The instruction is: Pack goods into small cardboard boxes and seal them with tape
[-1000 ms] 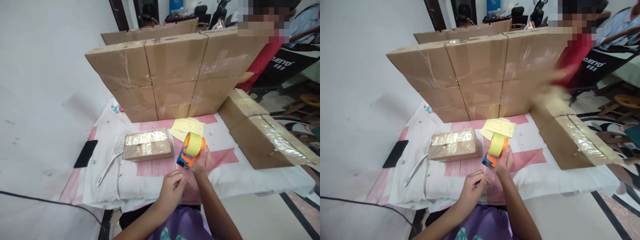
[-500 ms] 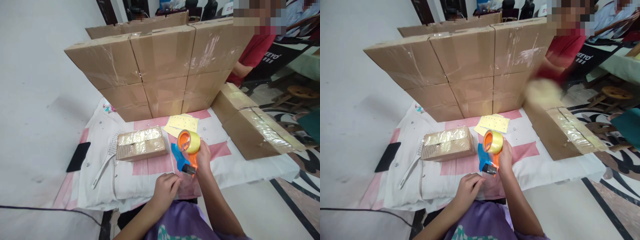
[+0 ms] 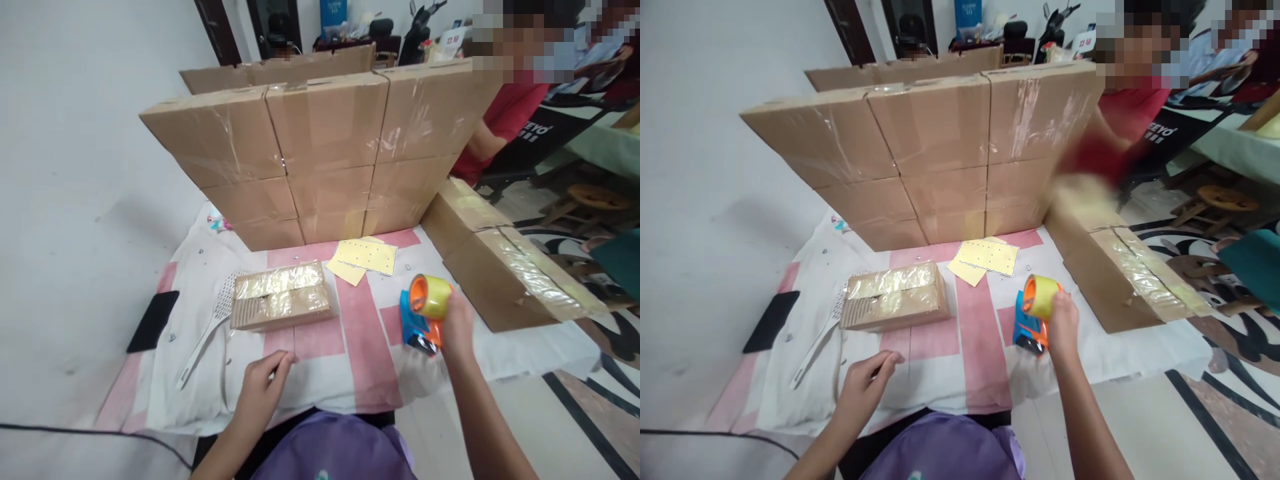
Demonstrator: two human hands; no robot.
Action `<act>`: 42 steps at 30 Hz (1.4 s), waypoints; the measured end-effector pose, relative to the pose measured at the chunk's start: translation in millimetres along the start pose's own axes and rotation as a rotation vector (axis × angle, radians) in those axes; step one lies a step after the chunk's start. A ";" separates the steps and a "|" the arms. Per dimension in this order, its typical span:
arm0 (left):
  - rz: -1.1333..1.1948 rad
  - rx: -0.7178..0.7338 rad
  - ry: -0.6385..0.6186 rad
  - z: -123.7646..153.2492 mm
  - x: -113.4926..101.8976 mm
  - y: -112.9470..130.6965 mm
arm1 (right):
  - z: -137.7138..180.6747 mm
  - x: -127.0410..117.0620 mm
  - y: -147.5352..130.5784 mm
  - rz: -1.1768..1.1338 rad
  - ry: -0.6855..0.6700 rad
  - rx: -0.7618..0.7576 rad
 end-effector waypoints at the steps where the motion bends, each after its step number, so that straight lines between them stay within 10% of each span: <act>1: 0.047 -0.035 0.009 -6.0 3.0 5.7 | -6.1 17.5 2.0 -0.010 -0.021 0.022; 7: 0.277 -0.186 0.148 -26.9 3.2 5.9 | -29.5 74.8 22.8 -0.004 -0.242 0.076; 13: 0.346 -0.207 0.198 -21.6 -8.0 -4.8 | 5.1 48.9 -19.6 0.351 0.223 -0.359; 20: 0.220 0.008 0.124 -13.9 4.9 28.3 | 121.9 162.0 -106.0 0.206 -0.828 -0.589; 31: 0.300 -0.356 0.282 7.6 -32.8 -25.4 | 97.1 182.1 -155.9 0.168 -0.717 -0.614; 37: 0.145 -0.054 0.543 2.8 -48.6 -6.5 | 77.3 213.1 -160.9 0.145 -0.965 -0.394; 42: -0.269 0.399 0.386 -27.1 -26.8 8.5 | 64.9 257.3 -142.5 0.271 -1.044 -0.428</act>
Point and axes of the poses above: each hand's wrist, its own z-axis away from the middle knuckle, its own x-axis out of the palm, y = z × x, the point moved 4 cm from there along -z, towards the middle knuckle, and after that the axes turned 2 degrees about x, right-handed, at the moved point
